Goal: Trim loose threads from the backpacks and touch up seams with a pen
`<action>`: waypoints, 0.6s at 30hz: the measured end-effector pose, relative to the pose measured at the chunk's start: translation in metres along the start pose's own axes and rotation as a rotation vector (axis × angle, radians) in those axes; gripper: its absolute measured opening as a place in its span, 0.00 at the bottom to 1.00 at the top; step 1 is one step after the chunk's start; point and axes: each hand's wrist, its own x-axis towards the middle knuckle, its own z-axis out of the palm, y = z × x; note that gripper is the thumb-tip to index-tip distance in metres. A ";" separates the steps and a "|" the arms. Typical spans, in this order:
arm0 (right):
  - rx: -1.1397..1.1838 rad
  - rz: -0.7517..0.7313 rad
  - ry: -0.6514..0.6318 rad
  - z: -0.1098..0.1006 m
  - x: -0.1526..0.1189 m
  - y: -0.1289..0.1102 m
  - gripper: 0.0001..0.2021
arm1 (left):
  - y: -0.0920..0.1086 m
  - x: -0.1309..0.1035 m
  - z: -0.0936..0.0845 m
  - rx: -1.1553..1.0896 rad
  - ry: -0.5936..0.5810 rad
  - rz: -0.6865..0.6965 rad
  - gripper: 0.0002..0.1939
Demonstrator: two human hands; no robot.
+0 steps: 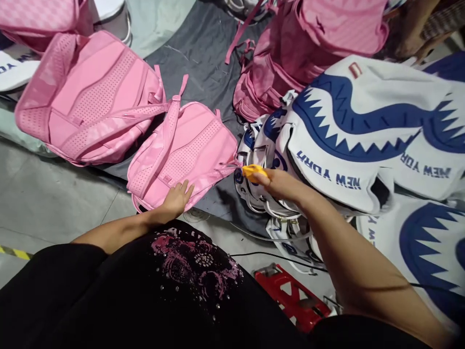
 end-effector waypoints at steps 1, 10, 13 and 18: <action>0.028 0.032 0.012 0.003 -0.010 0.007 0.23 | -0.006 0.005 -0.003 -0.168 0.043 -0.053 0.28; 0.184 0.049 -0.001 0.040 -0.037 0.035 0.22 | -0.013 0.019 -0.017 -0.726 0.137 -0.468 0.24; 0.052 0.026 0.212 0.033 -0.013 0.020 0.23 | 0.017 0.013 -0.002 -0.136 0.229 -0.174 0.25; -0.069 -0.046 0.287 0.027 0.021 -0.010 0.29 | 0.032 0.019 0.006 0.060 0.132 -0.101 0.27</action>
